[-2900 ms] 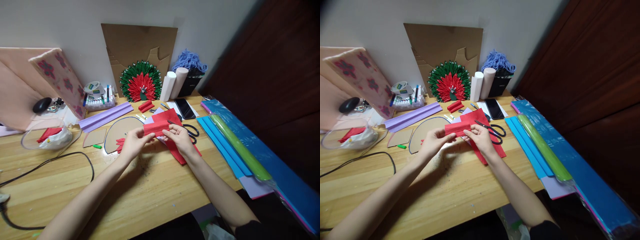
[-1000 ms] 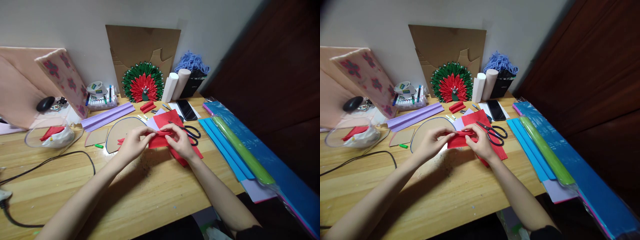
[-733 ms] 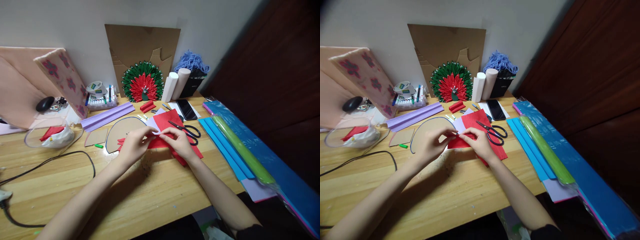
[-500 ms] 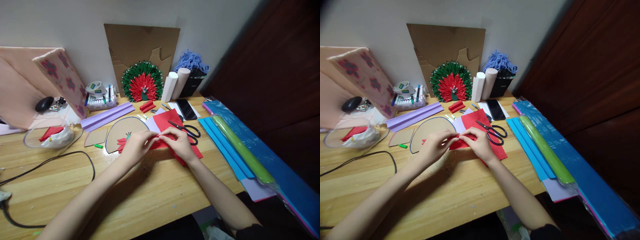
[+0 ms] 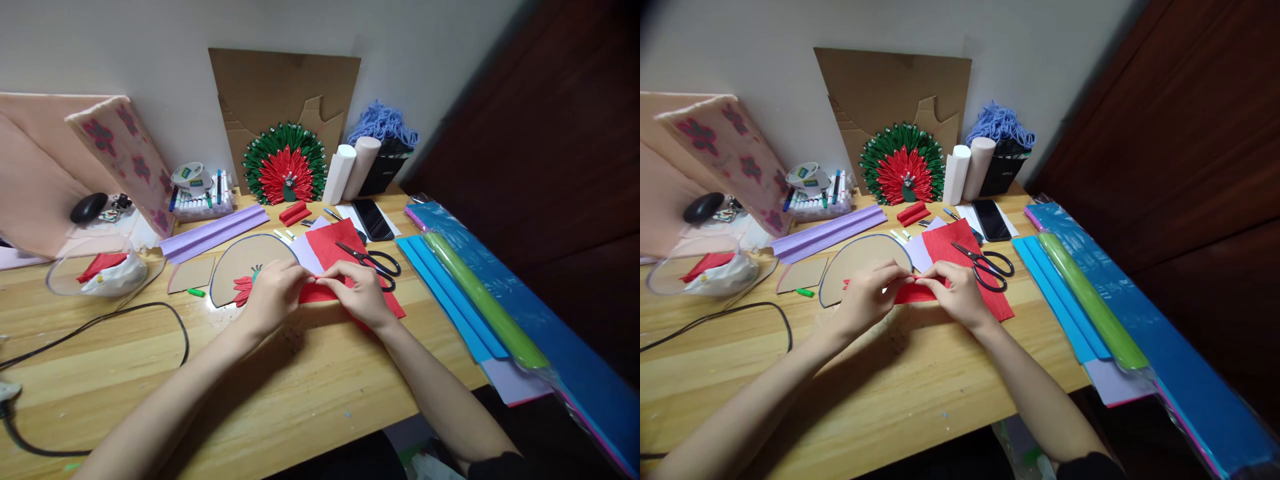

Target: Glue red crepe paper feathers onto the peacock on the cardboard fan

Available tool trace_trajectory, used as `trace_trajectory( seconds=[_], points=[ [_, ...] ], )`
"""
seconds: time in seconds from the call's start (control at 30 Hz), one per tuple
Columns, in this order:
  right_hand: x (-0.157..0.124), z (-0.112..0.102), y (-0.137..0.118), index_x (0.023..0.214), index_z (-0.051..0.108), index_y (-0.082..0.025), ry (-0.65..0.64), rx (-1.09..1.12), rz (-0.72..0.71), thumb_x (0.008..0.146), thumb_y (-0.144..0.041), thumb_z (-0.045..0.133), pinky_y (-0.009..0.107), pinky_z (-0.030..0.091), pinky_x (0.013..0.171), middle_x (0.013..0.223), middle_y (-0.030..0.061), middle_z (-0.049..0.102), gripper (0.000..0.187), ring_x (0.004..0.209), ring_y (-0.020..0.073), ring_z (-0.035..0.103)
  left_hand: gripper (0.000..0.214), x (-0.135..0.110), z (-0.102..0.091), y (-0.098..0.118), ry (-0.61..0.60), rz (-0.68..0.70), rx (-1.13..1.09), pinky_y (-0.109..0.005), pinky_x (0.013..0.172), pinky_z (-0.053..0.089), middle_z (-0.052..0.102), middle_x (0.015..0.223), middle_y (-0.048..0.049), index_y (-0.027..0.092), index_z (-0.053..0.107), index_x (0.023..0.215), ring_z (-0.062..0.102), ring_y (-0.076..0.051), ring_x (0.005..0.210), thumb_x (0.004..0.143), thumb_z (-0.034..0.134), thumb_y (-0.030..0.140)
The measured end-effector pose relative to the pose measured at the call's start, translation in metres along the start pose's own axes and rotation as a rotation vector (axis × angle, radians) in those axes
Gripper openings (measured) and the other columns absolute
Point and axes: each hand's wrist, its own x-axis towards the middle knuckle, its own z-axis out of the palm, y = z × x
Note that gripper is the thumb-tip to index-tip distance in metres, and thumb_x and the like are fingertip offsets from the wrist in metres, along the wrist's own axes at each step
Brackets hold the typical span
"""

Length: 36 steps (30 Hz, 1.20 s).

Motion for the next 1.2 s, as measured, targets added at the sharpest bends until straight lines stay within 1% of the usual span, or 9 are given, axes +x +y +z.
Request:
trace_trajectory(
  seconds=[0.13, 0.27, 0.37, 0.47, 0.6, 0.77, 0.9, 1.07, 1.2],
  points=[
    [-0.002, 0.000, -0.001, 0.072, 0.065, -0.021, -0.025, -0.026, -0.002, 0.080, -0.024, 0.059, 0.025, 0.043, 0.059, 0.069, -0.0006, 0.066, 0.010, 0.063, 0.0134, 0.059, 0.016, 0.001, -0.001, 0.004, -0.018, -0.004, 0.074, -0.026, 0.062, 0.037, 0.060, 0.071, -0.0044, 0.015, 0.058, 0.073, 0.050, -0.015, 0.066, 0.083, 0.046, 0.017],
    [0.003, -0.006, 0.002, 0.078, 0.066, -0.021, -0.148, 0.059, 0.100, 0.082, -0.027, 0.055, 0.025, 0.046, 0.066, 0.078, 0.0002, 0.068, 0.013, 0.074, 0.0146, 0.062, 0.013, 0.002, 0.000, 0.001, -0.068, -0.026, 0.103, -0.028, 0.067, 0.037, 0.061, 0.074, -0.0035, 0.016, 0.057, 0.075, 0.052, -0.015, 0.068, 0.083, 0.046, 0.016],
    [0.007, -0.013, 0.004, 0.080, 0.067, -0.020, -0.205, 0.035, 0.118, 0.083, -0.028, 0.053, 0.025, 0.046, 0.071, 0.082, 0.0005, 0.069, 0.016, 0.079, 0.0154, 0.062, 0.016, 0.002, 0.000, -0.003, -0.081, -0.057, 0.087, -0.027, 0.066, 0.037, 0.062, 0.076, -0.0036, 0.016, 0.058, 0.078, 0.054, -0.015, 0.069, 0.086, 0.046, 0.022],
    [0.008, -0.017, 0.004, 0.077, 0.067, -0.020, -0.170, -0.033, 0.088, 0.083, -0.027, 0.053, 0.025, 0.045, 0.068, 0.077, 0.0000, 0.069, 0.017, 0.072, 0.0147, 0.062, 0.019, 0.004, -0.002, -0.006, -0.067, -0.066, 0.039, -0.026, 0.063, 0.037, 0.062, 0.075, -0.0027, 0.017, 0.060, 0.078, 0.054, -0.014, 0.067, 0.086, 0.047, 0.027],
    [0.006, -0.014, 0.005, 0.078, 0.068, -0.021, -0.140, -0.065, 0.057, 0.083, -0.028, 0.053, 0.025, 0.045, 0.067, 0.077, 0.0001, 0.069, 0.017, 0.071, 0.0151, 0.062, 0.021, 0.005, -0.006, -0.007, -0.044, -0.062, -0.040, -0.024, 0.060, 0.037, 0.062, 0.071, -0.0025, 0.016, 0.062, 0.075, 0.053, -0.012, 0.064, 0.086, 0.048, 0.026],
    [0.006, -0.014, 0.011, 0.089, 0.069, -0.022, -0.191, -0.029, 0.084, 0.086, -0.028, 0.049, 0.027, 0.048, 0.076, 0.088, 0.0019, 0.071, 0.021, 0.084, 0.0172, 0.064, 0.017, 0.006, -0.010, -0.011, -0.032, -0.042, -0.111, -0.024, 0.060, 0.039, 0.064, 0.069, -0.0036, 0.017, 0.069, 0.082, 0.055, -0.013, 0.063, 0.083, 0.053, 0.022],
    [0.007, -0.016, 0.014, 0.096, 0.068, -0.022, -0.182, -0.073, 0.023, 0.087, -0.023, 0.048, 0.028, 0.049, 0.079, 0.094, 0.0023, 0.071, 0.022, 0.088, 0.0169, 0.065, 0.022, 0.007, -0.014, -0.015, -0.044, -0.048, -0.170, -0.027, 0.071, 0.046, 0.068, 0.074, -0.0041, 0.019, 0.069, 0.095, 0.059, -0.014, 0.066, 0.082, 0.051, 0.016],
    [0.008, -0.016, 0.014, 0.097, 0.067, -0.025, -0.147, -0.110, -0.047, 0.087, -0.023, 0.048, 0.029, 0.051, 0.077, 0.095, 0.0012, 0.071, 0.021, 0.084, 0.0165, 0.066, 0.022, 0.008, -0.017, -0.011, -0.027, -0.099, -0.204, -0.036, 0.094, 0.040, 0.071, 0.079, -0.0030, 0.022, 0.070, 0.090, 0.064, -0.014, 0.071, 0.082, 0.050, 0.018],
    [0.008, -0.014, 0.015, 0.101, 0.065, -0.024, -0.087, -0.120, -0.070, 0.086, -0.023, 0.050, 0.027, 0.050, 0.079, 0.098, 0.0010, 0.070, 0.021, 0.087, 0.0158, 0.065, 0.025, 0.010, -0.019, -0.008, -0.005, -0.180, -0.150, -0.034, 0.087, 0.044, 0.070, 0.088, -0.0048, 0.021, 0.066, 0.099, 0.063, -0.017, 0.081, 0.085, 0.046, 0.027]
  ],
)
